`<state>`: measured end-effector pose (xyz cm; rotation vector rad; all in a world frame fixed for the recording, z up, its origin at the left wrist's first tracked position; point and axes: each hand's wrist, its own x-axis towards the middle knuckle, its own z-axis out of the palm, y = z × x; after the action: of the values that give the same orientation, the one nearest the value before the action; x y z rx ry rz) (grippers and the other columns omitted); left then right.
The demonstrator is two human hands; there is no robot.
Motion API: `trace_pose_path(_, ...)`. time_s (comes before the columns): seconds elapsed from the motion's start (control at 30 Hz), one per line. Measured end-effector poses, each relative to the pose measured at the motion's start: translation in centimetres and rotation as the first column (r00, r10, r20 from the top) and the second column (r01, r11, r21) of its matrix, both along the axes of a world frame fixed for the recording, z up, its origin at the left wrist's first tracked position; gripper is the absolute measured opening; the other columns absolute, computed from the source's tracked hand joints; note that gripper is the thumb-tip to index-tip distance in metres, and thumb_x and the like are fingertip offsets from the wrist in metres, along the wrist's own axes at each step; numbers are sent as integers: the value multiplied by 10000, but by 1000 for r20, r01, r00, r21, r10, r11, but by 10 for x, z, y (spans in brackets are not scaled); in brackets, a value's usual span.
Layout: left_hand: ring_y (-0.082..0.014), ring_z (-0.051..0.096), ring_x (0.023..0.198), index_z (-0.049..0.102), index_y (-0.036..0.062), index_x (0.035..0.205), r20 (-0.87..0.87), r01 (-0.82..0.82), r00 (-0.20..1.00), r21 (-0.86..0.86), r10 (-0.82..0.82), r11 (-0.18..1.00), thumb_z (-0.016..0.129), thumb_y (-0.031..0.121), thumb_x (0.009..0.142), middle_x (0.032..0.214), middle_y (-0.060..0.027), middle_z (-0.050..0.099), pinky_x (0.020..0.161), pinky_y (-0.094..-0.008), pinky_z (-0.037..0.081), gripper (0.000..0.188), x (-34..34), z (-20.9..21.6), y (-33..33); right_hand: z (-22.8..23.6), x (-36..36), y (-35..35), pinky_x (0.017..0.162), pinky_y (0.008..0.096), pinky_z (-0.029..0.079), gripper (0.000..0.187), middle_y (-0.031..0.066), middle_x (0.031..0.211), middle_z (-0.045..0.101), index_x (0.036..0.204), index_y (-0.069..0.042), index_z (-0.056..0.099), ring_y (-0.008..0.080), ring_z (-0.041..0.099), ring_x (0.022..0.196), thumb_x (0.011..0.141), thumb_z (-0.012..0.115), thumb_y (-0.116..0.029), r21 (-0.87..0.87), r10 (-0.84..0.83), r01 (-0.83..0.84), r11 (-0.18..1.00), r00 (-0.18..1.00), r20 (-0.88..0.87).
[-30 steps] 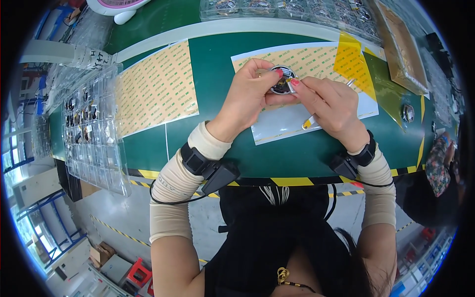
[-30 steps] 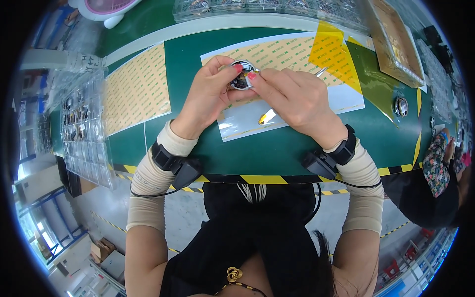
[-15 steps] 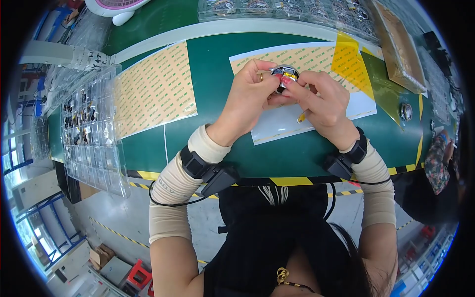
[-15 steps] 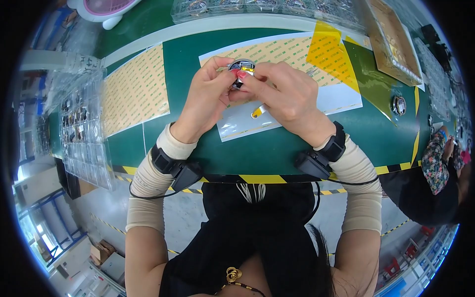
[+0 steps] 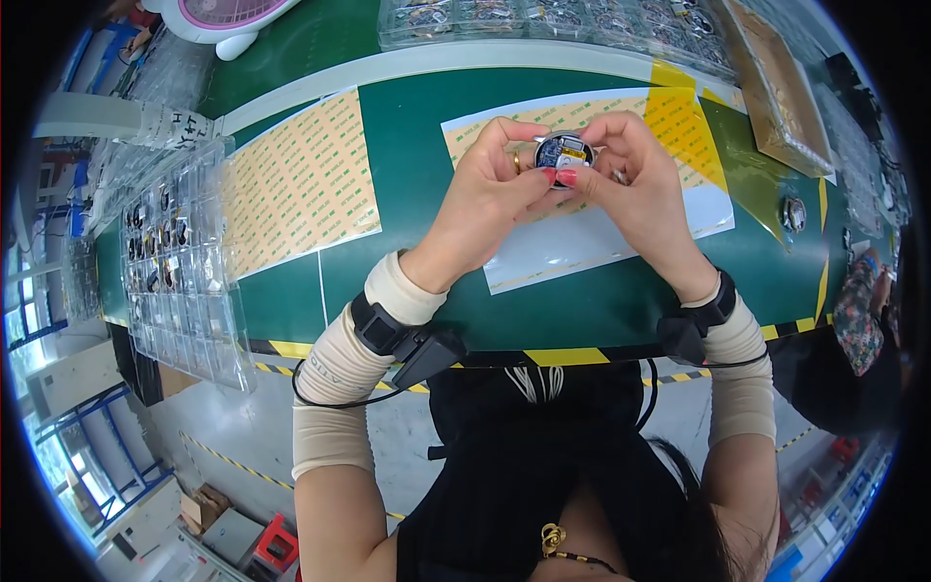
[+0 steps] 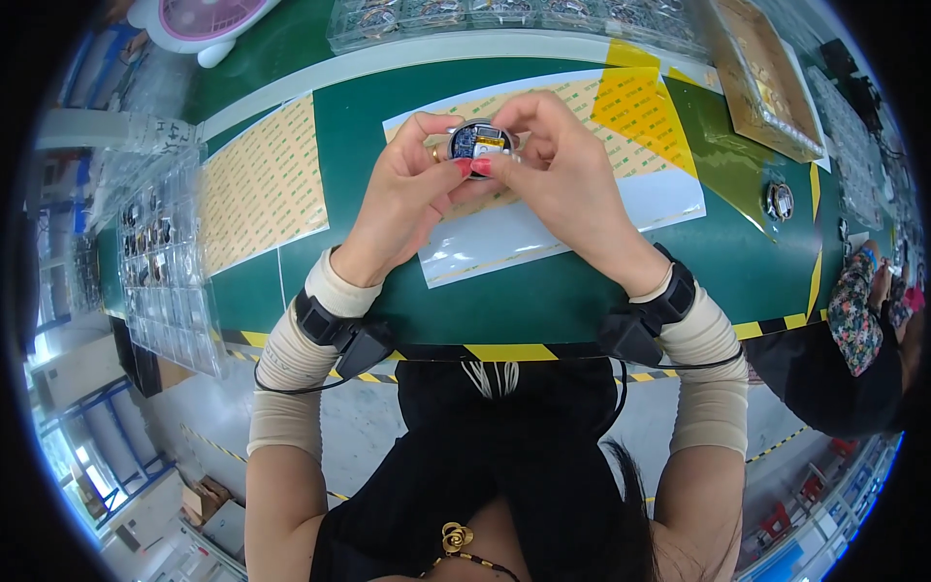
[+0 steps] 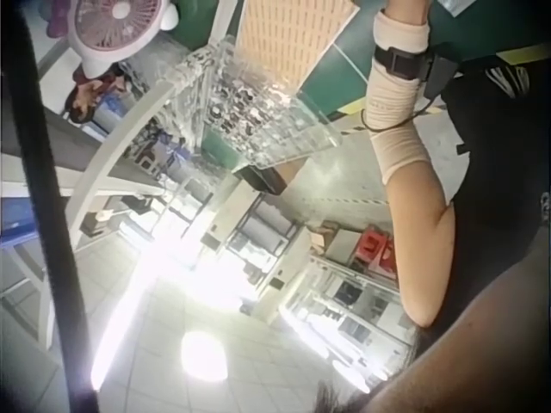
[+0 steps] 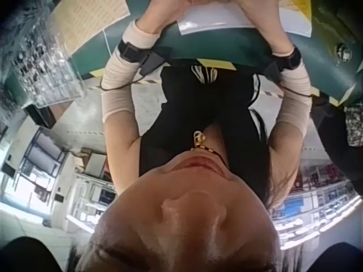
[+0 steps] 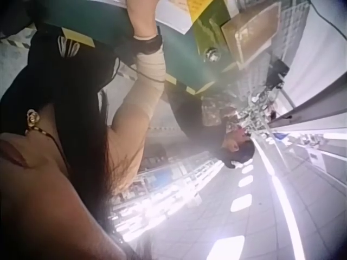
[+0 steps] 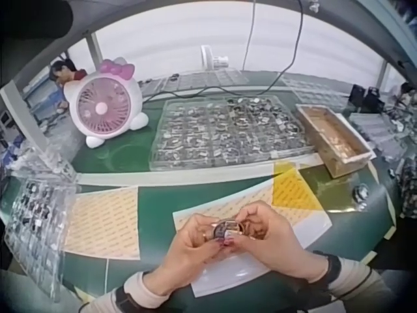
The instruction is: Assembling small watch mechanisms and components using tweezers and a specialized applicator tool at a workstation.
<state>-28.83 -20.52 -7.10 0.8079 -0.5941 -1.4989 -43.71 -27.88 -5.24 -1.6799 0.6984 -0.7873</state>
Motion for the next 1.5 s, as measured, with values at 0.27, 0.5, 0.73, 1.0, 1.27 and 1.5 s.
trace_pose_path(0.27,-135,568,924,444,37,1085,108,47,993,-101,-36,994,448,-19,878,1033,-98,563,817,-266,492,214,-7,-4,2,1,-10,-12,476,174,317,191,-45,656,530,896,-17,621,16,404,567,716,685,-22,-62,-1,-12,998,978,-208)
trace_pose_path(0.5,-150,553,964,481,-4,1126,49,24,999,-93,-20,995,450,6,896,1065,-95,552,874,-299,461,233,-5,-2,5,-9,-5,-10,466,212,350,159,-16,570,443,812,-11,578,70,383,509,696,686,-22,-207,42,-47,977,999,-31)
trace_pose_path(0.73,-147,552,971,521,-15,1085,166,73,985,-209,-38,975,504,30,881,1089,-84,552,882,-308,458,210,-10,-19,11,0,-19,0,473,255,400,179,56,595,512,774,-26,544,164,522,536,649,665,20,-466,-45,-19,884,991,-125)
trace_pose_path(1.0,-153,561,955,486,2,1124,139,-38,989,-110,53,993,494,101,901,1089,-82,551,866,-314,470,245,-13,-11,0,-14,-6,-6,484,271,453,192,58,827,596,797,-84,557,188,603,614,653,677,-46,-735,-200,147,662,980,16)
trace_pose_path(1.27,-252,520,1071,340,24,1277,39,210,977,12,-210,978,416,155,935,1208,-170,487,916,-363,443,374,-16,-10,3,-20,-51,1,472,257,468,281,31,905,593,883,-117,580,173,605,618,657,722,-207,-878,-284,12,479,948,-142)
trace_pose_path(1.5,-324,462,1155,270,20,1331,72,309,946,106,-317,945,381,165,944,1244,-255,436,966,-395,400,428,-24,-1,0,0,-214,-70,539,281,459,316,78,816,626,940,-93,575,210,593,615,728,712,-282,-833,-938,482,271,328,-115)
